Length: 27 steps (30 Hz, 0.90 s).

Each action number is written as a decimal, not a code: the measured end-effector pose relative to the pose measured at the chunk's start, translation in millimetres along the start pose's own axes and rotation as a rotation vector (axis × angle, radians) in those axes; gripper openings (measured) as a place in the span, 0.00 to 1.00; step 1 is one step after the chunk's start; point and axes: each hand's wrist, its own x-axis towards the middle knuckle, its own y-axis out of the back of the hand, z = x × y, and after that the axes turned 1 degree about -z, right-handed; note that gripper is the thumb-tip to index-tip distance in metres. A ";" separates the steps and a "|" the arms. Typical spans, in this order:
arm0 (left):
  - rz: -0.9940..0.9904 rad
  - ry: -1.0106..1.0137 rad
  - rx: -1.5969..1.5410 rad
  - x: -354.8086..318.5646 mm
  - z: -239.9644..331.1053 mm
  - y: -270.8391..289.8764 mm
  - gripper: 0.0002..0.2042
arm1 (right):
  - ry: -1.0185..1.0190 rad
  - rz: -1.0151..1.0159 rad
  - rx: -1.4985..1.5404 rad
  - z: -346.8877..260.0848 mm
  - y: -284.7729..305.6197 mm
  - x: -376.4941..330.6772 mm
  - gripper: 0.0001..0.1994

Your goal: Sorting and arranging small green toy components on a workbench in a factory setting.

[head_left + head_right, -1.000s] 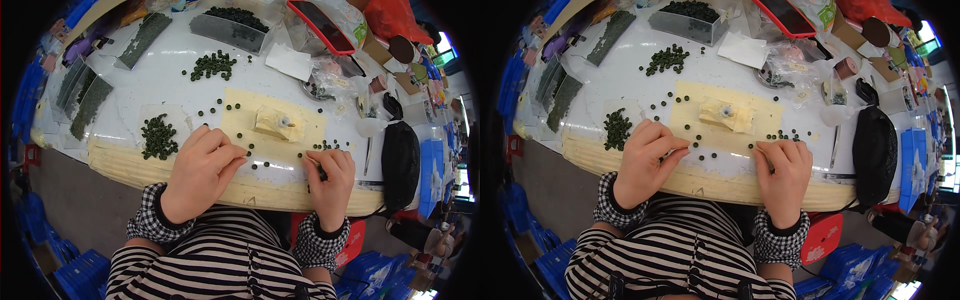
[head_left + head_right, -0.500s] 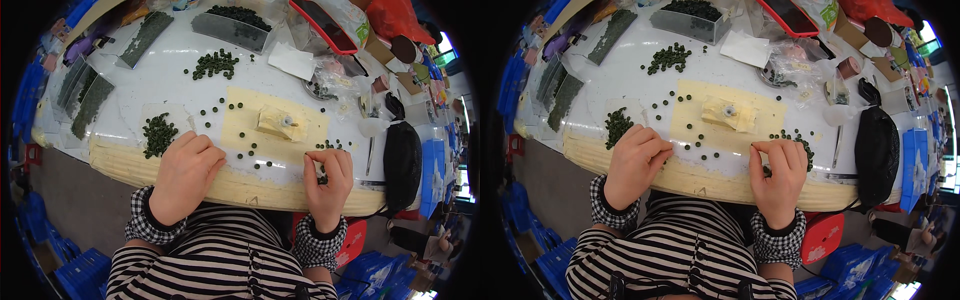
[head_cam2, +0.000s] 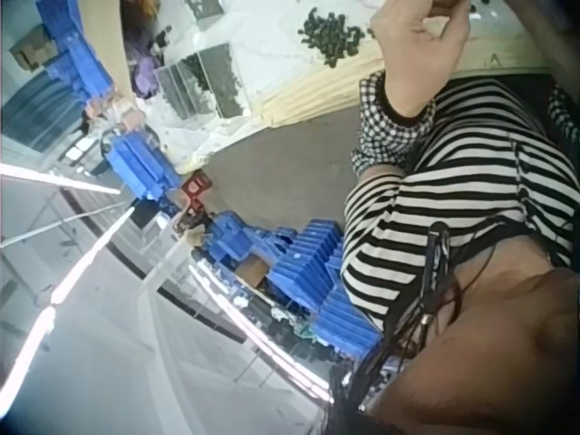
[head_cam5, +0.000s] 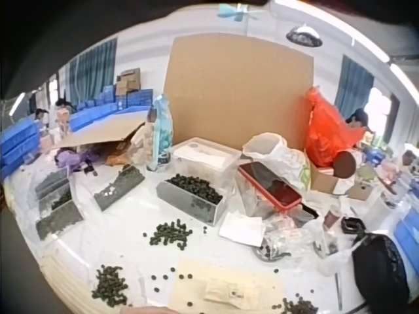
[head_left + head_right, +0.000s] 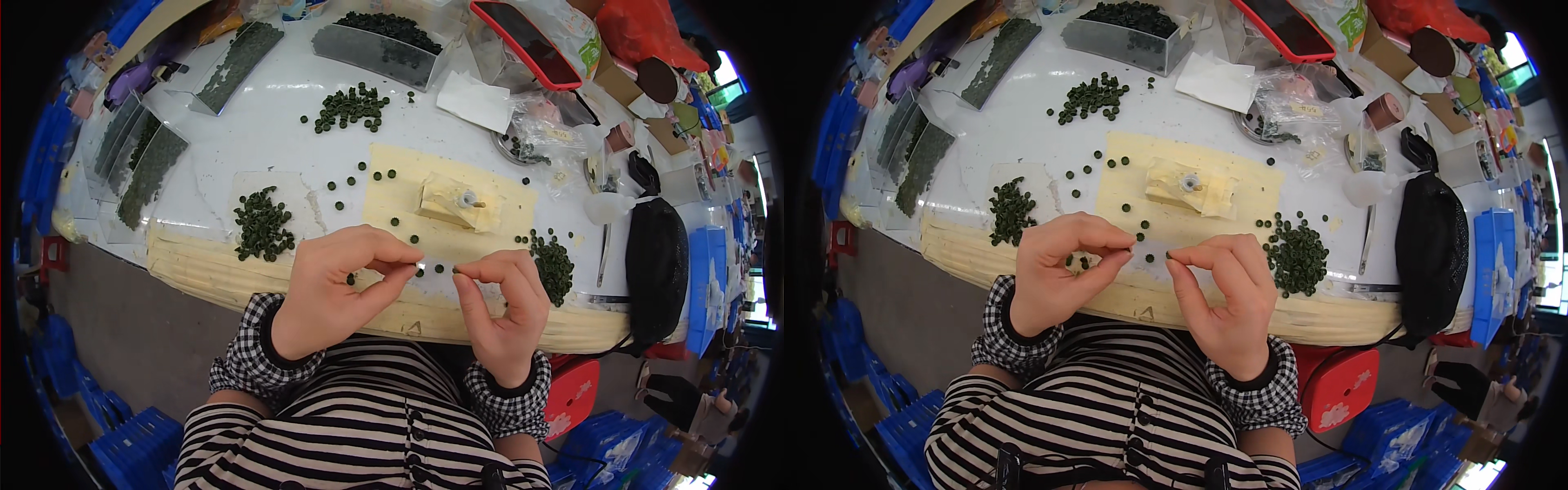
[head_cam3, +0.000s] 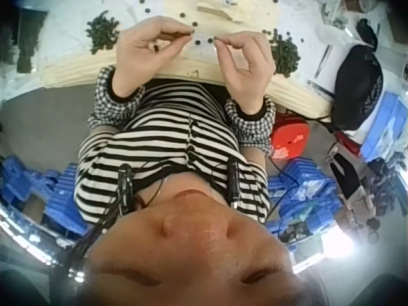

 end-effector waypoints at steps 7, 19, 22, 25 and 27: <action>-0.127 0.482 -1.005 -2.9 -5.7 -4.8 0.11 | -0.016 0.020 0.167 -3.8 -7.5 -1.6 0.07; -0.093 0.498 -1.097 -3.8 -4.2 -13.1 0.08 | -0.066 0.057 0.290 -5.6 -5.5 -1.8 0.07; -0.116 0.382 -1.004 -6.5 -9.3 -11.2 0.07 | -0.088 0.029 0.357 -3.8 -4.1 -1.9 0.07; -0.112 0.320 -0.946 -9.3 -16.9 -11.4 0.09 | -0.143 0.019 0.446 -2.9 -3.9 -1.9 0.07; -0.070 0.403 -0.917 -8.3 -7.9 -12.8 0.10 | -0.157 0.016 0.466 -2.5 -4.0 -1.7 0.07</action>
